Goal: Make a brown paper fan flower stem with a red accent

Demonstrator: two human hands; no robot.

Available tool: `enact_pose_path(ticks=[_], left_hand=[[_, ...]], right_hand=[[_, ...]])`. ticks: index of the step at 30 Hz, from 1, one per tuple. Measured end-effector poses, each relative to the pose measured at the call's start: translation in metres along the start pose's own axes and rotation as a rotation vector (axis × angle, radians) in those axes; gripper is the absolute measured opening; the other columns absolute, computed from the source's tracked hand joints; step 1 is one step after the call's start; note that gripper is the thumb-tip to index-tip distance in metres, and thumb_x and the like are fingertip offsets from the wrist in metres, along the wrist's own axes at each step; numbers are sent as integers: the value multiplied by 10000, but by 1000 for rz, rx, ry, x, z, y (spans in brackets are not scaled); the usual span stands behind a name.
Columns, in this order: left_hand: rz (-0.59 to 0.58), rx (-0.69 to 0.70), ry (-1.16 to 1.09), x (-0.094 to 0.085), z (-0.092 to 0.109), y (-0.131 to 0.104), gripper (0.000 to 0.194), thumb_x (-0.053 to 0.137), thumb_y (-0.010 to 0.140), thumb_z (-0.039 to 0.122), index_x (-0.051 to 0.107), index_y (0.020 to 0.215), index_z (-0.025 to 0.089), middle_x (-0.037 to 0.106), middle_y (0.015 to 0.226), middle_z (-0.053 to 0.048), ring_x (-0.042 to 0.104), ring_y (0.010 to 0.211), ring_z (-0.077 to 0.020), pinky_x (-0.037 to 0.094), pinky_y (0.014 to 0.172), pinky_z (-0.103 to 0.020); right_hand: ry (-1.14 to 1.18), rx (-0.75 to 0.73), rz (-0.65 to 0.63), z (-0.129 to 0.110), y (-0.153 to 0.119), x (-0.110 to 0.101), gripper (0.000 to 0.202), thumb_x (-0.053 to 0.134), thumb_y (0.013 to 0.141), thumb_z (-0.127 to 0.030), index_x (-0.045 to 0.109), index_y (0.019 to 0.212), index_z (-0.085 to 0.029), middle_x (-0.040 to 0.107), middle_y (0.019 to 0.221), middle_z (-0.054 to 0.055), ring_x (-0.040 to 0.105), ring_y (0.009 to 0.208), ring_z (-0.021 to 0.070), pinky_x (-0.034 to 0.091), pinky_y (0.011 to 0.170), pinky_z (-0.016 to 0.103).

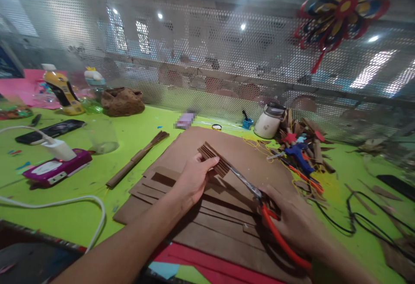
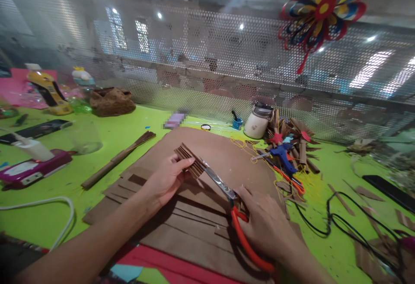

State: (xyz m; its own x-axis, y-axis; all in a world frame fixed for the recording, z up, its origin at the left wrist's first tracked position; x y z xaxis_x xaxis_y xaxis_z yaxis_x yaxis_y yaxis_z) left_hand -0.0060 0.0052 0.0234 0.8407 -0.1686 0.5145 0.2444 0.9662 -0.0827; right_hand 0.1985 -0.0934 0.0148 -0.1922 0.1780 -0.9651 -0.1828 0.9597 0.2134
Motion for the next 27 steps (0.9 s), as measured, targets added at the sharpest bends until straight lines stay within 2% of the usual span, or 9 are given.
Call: enact_pose_path(ticks=[14, 27], left_hand=[[13, -4, 11, 3, 4, -2, 159, 653, 642, 127, 586, 785, 111, 654, 767, -73, 603, 670, -155, 505, 612, -282], [-3, 0, 5, 2, 2, 0, 172, 655, 642, 128, 583, 797, 107, 657, 767, -68, 611, 667, -160, 520, 646, -326]], right_hand=[[32, 7, 31, 1, -2, -2, 321, 496, 721, -315, 590, 1022, -261, 656, 830, 62, 593, 743, 226, 395, 613, 283], [-34, -1, 74, -2, -2, -3, 280, 493, 721, -306, 597, 975, -254, 646, 748, 40, 579, 645, 194, 347, 544, 255]])
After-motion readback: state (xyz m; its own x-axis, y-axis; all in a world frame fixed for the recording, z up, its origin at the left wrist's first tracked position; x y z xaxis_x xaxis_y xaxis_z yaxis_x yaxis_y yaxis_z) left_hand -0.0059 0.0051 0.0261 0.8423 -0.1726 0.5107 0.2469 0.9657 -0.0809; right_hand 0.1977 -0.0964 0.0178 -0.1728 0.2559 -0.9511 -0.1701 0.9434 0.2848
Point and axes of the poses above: each hand's wrist, its own y-axis towards the middle knuckle, its own x-axis out of the palm, z = x × y, the point moved 2 cm from there along y, towards the middle knuckle
